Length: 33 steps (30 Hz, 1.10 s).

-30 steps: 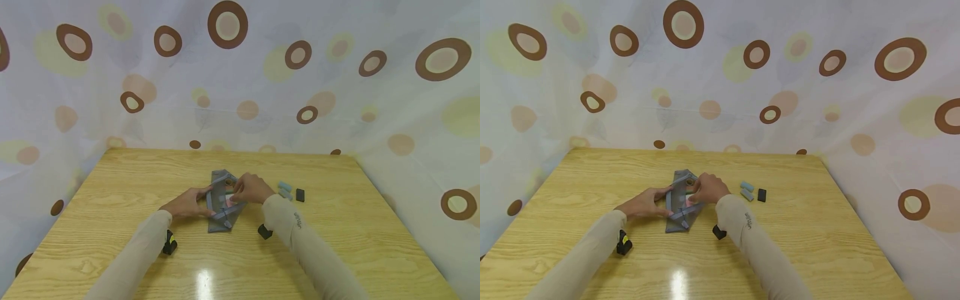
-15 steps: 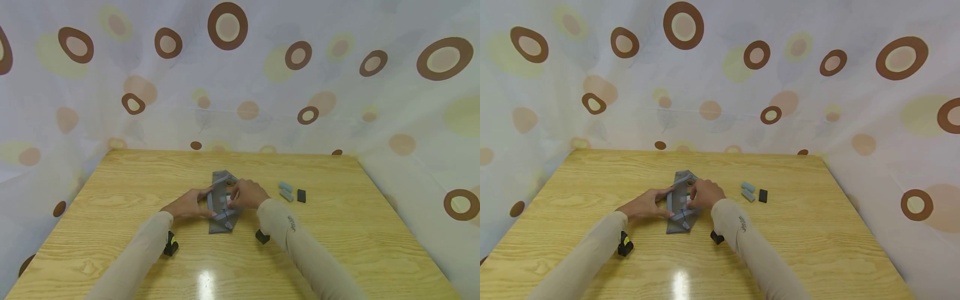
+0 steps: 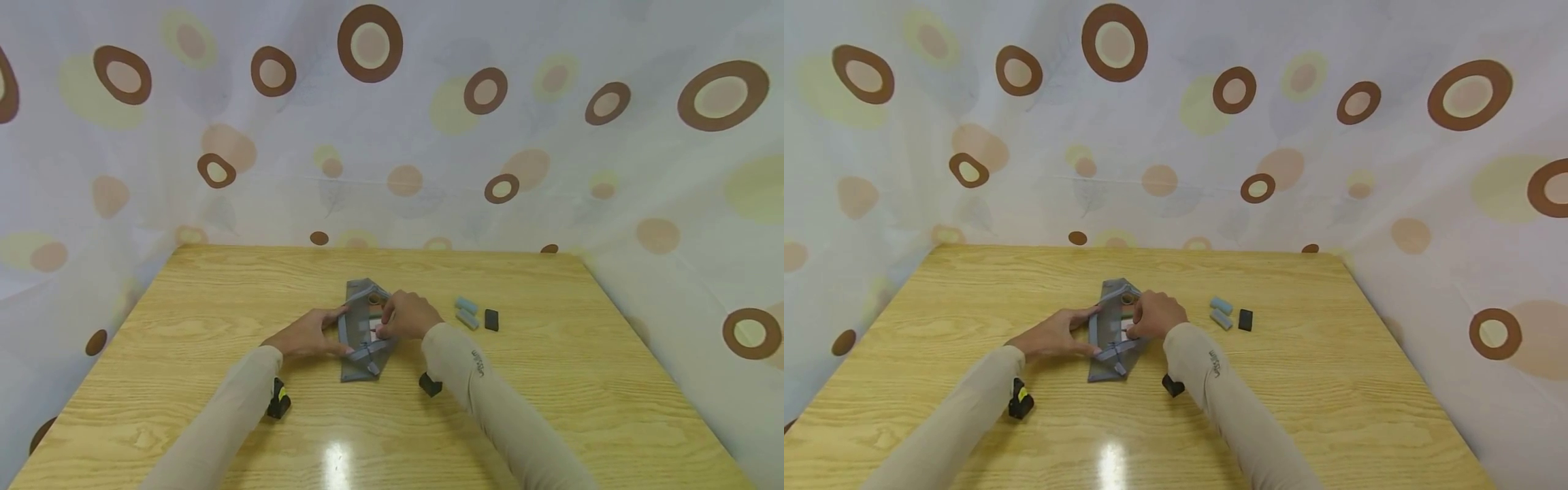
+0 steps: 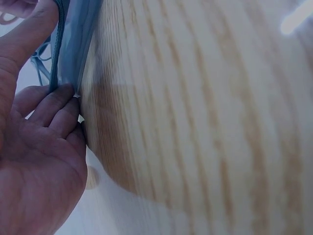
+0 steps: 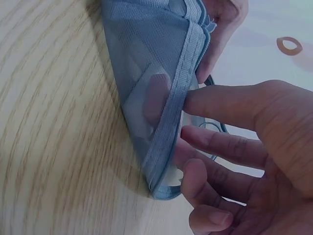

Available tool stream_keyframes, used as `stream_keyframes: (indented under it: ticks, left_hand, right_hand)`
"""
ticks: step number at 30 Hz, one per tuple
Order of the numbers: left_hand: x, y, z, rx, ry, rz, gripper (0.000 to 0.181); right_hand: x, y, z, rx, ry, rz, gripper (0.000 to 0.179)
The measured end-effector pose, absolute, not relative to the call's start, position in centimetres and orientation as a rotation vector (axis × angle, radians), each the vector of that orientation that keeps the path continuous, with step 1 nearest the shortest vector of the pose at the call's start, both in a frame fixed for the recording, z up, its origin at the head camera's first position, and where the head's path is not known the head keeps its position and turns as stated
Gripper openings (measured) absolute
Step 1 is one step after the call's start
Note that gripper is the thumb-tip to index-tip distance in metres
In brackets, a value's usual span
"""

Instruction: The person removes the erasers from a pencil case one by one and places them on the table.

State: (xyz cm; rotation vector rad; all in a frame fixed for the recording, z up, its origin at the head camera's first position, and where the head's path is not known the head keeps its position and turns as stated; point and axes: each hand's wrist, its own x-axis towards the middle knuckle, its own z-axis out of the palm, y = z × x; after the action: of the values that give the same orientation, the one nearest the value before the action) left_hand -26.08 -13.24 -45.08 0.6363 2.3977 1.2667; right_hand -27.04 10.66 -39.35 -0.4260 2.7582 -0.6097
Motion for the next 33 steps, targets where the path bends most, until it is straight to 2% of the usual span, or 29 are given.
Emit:
stream_keyframes:
  ticks: [10,33]
  left_hand:
    - [-26.22,-13.31,-44.99,0.629,2.396,1.255,0.099]
    - [-26.12,-13.23,-45.27,0.632,2.415,1.253,0.099]
  right_hand:
    - [-27.17,10.59,-39.36,-0.389,2.77,-0.614,0.028]
    - [-27.15,10.47,-39.48,-0.318,2.795,-0.592,0.026]
